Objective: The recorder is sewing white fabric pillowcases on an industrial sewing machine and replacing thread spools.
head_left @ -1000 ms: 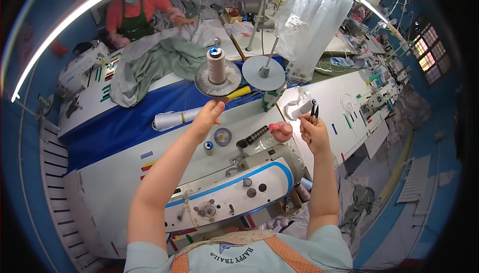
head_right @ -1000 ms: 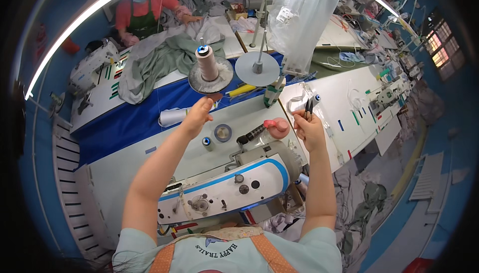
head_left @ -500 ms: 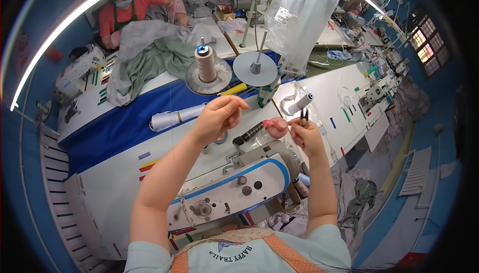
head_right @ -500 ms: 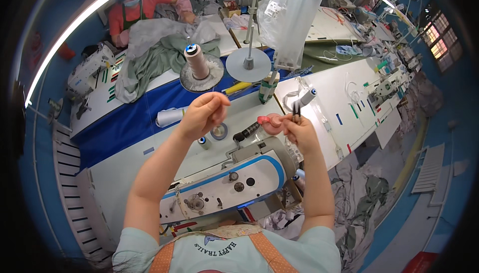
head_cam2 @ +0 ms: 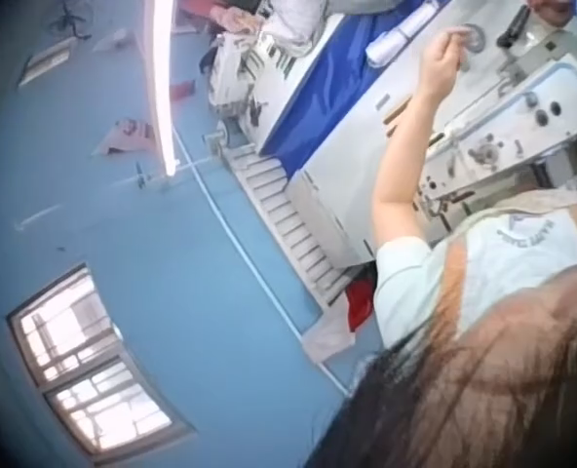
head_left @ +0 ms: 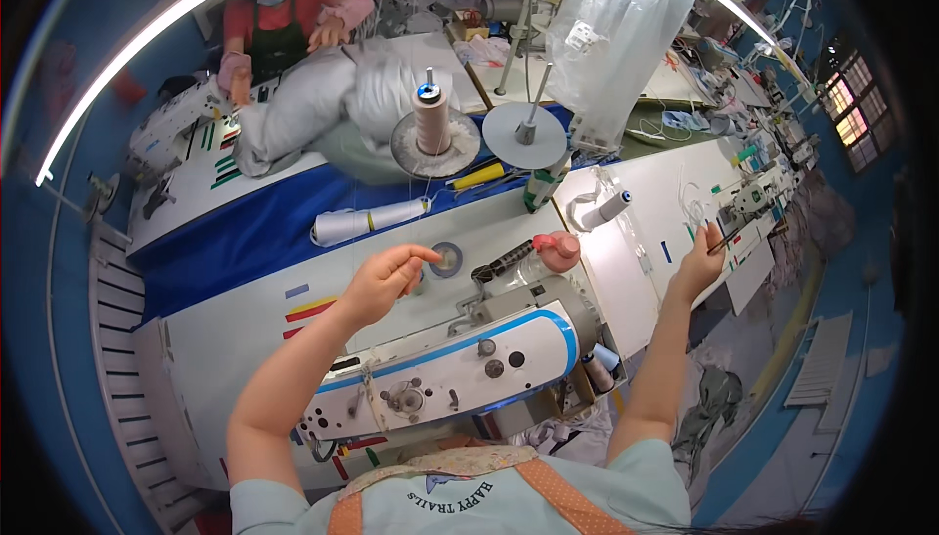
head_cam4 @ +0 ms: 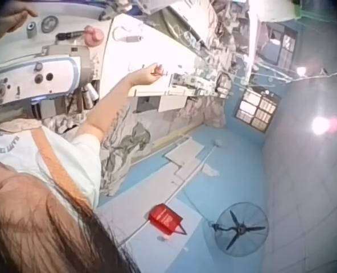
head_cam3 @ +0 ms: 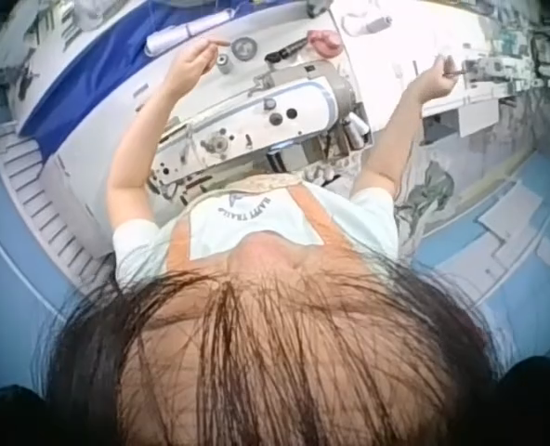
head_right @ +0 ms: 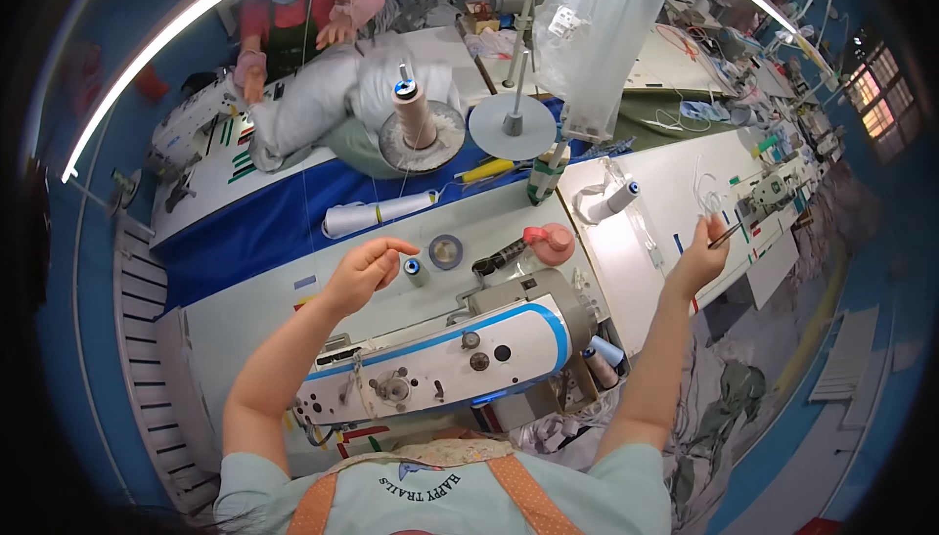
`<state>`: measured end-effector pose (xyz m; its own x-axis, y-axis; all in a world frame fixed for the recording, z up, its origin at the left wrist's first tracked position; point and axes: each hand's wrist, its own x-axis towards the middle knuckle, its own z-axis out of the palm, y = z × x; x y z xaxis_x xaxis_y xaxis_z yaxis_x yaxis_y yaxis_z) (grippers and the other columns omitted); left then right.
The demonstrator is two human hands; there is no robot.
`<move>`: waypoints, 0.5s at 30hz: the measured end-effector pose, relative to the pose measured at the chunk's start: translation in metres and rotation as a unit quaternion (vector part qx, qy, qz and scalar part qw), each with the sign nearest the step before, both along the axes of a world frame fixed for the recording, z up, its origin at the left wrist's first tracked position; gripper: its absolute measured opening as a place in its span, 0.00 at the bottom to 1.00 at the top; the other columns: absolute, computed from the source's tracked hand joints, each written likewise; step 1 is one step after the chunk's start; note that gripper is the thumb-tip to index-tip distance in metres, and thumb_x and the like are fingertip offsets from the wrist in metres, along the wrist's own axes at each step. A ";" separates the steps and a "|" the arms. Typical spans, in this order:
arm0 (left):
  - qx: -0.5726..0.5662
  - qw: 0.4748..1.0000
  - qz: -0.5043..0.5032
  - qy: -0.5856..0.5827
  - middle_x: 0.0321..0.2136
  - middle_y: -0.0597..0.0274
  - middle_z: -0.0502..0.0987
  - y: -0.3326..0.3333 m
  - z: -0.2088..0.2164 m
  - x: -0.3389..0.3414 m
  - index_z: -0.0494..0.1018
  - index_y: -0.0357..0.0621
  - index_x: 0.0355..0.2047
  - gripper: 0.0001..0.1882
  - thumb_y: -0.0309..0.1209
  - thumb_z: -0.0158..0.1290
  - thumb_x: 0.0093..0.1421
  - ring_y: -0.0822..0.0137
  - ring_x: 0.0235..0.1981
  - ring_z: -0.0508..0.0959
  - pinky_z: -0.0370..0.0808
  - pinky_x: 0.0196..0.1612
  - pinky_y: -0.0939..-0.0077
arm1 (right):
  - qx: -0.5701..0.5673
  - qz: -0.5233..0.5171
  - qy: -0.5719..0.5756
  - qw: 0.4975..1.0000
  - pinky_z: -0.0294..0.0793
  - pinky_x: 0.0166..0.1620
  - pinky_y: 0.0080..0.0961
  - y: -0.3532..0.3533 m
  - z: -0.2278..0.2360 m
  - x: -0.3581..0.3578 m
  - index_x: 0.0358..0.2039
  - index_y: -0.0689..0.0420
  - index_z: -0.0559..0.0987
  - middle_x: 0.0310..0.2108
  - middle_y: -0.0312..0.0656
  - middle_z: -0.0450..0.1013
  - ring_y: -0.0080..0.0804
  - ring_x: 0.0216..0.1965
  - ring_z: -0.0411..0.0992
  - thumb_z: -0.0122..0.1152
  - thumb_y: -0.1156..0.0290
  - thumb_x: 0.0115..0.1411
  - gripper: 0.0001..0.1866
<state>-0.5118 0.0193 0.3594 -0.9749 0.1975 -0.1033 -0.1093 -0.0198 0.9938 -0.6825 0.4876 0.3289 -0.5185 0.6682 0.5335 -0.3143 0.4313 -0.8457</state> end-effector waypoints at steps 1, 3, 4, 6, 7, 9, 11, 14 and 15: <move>-0.006 1.000 0.002 0.005 0.18 0.75 0.61 -0.001 -0.001 0.004 0.70 0.36 0.46 0.14 0.31 0.39 0.68 0.81 0.20 0.59 0.58 0.22 0.87 | -0.064 0.043 -0.016 0.997 0.52 0.18 0.10 -0.049 0.016 0.023 0.42 0.60 0.76 0.33 0.37 0.76 0.09 0.16 0.56 0.56 0.74 0.59 0.10; -0.019 1.000 0.002 -0.008 0.18 0.75 0.61 -0.005 -0.003 0.009 0.70 0.36 0.46 0.14 0.30 0.39 0.68 0.81 0.20 0.60 0.58 0.22 0.87 | -0.108 0.296 -0.120 0.941 0.49 0.18 0.09 -0.138 0.044 0.084 0.41 0.58 0.77 0.34 0.34 0.76 0.07 0.17 0.54 0.54 0.74 0.61 0.09; -0.022 1.000 -0.013 -0.016 0.18 0.74 0.61 -0.002 -0.003 0.008 0.70 0.37 0.46 0.14 0.30 0.38 0.68 0.82 0.20 0.60 0.58 0.22 0.87 | -0.100 0.410 -0.117 0.899 0.51 0.18 0.08 -0.171 0.049 0.102 0.41 0.58 0.78 0.33 0.34 0.76 0.06 0.18 0.54 0.51 0.75 0.63 0.09; -0.016 0.999 -0.023 -0.024 0.18 0.74 0.62 0.007 -0.006 0.006 0.71 0.38 0.45 0.13 0.30 0.39 0.68 0.81 0.20 0.61 0.58 0.22 0.87 | -0.125 0.565 -0.185 0.795 0.63 0.27 0.07 -0.215 0.037 0.119 0.53 0.59 0.70 0.43 0.38 0.75 0.08 0.26 0.64 0.49 0.76 0.63 0.17; -0.015 0.999 -0.019 -0.034 0.18 0.73 0.64 0.009 -0.008 0.006 0.71 0.39 0.44 0.13 0.31 0.39 0.68 0.81 0.20 0.62 0.59 0.22 0.87 | -0.102 0.602 -0.212 0.763 0.64 0.28 0.07 -0.241 0.042 0.124 0.57 0.59 0.65 0.47 0.40 0.73 0.10 0.28 0.67 0.49 0.77 0.62 0.21; -0.021 0.998 -0.033 -0.043 0.18 0.72 0.65 0.014 -0.011 0.007 0.71 0.40 0.43 0.13 0.32 0.39 0.68 0.80 0.20 0.62 0.59 0.22 0.86 | -0.209 0.626 -0.264 0.704 0.63 0.25 0.07 -0.277 0.040 0.127 0.57 0.61 0.64 0.48 0.42 0.73 0.10 0.28 0.67 0.49 0.78 0.62 0.22; -0.027 0.998 -0.040 -0.052 0.19 0.71 0.67 0.016 -0.011 0.008 0.72 0.41 0.41 0.13 0.33 0.39 0.68 0.80 0.20 0.63 0.60 0.22 0.86 | -0.256 0.650 -0.281 0.658 0.68 0.27 0.11 -0.294 0.043 0.131 0.58 0.63 0.62 0.45 0.43 0.74 0.16 0.30 0.70 0.49 0.78 0.61 0.23; -0.010 0.995 -0.014 -0.094 0.19 0.70 0.70 0.014 -0.013 0.009 0.71 0.42 0.37 0.12 0.34 0.40 0.68 0.79 0.19 0.64 0.61 0.22 0.85 | -0.286 0.661 -0.314 0.619 0.70 0.22 0.15 -0.302 0.051 0.139 0.53 0.67 0.66 0.35 0.42 0.76 0.19 0.25 0.71 0.51 0.77 0.62 0.19; -0.024 0.995 -0.049 -0.088 0.22 0.68 0.71 0.010 -0.017 0.008 0.72 0.41 0.39 0.12 0.33 0.41 0.67 0.78 0.21 0.66 0.64 0.24 0.84 | -0.288 0.659 -0.295 0.629 0.67 0.20 0.14 -0.299 0.042 0.140 0.48 0.67 0.69 0.30 0.40 0.75 0.17 0.21 0.68 0.52 0.76 0.62 0.15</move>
<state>-0.5043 0.0296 0.3427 -0.9172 0.2823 -0.2813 -0.2799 0.0460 0.9589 -0.5429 0.1890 0.3710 -0.8189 -0.5552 -0.1454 0.3637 -0.3061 -0.8798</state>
